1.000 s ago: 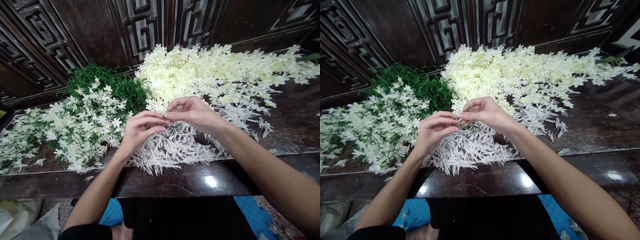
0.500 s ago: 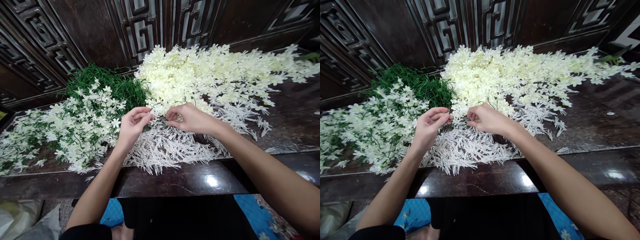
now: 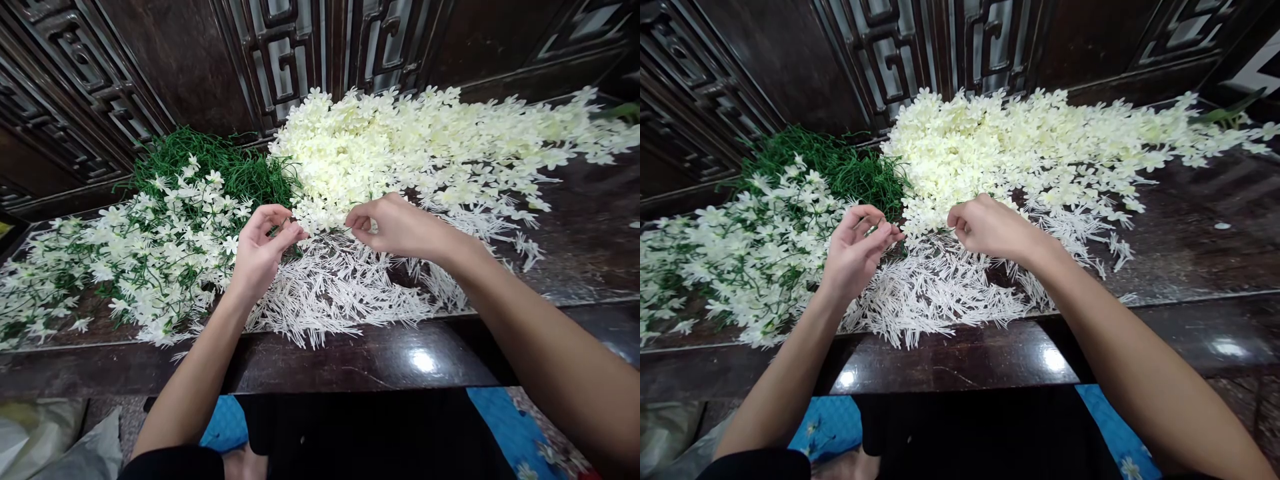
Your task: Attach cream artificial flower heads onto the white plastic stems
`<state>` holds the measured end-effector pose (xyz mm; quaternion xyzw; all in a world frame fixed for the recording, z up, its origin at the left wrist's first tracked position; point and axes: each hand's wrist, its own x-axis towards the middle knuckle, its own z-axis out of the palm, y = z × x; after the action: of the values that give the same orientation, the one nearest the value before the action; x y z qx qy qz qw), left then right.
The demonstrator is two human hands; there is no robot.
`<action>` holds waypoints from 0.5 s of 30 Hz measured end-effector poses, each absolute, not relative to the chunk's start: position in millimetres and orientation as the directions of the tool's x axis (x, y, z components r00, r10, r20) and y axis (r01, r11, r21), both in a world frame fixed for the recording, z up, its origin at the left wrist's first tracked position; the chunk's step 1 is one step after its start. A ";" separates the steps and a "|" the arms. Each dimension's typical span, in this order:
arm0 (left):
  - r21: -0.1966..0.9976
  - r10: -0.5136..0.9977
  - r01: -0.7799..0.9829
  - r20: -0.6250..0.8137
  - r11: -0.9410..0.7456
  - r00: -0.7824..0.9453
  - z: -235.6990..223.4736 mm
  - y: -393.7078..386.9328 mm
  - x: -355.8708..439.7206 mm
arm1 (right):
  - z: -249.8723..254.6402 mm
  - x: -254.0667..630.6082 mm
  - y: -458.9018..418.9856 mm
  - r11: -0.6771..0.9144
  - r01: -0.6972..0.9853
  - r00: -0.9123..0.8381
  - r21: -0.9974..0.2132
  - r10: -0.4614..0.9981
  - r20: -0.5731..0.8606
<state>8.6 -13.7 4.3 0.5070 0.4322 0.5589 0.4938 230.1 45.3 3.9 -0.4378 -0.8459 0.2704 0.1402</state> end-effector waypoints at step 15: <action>0.844 0.909 0.340 0.404 -0.414 0.103 -7.4 -21.2 19.1 | 13.2 206.4 24.4 0.098 0.107 -0.567 -0.989 0.823 0.021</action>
<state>19.1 -21.2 -7.4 0.6835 0.4567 0.4897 0.2904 206.4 24.4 13.2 -0.3458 -0.6725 0.5755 0.3113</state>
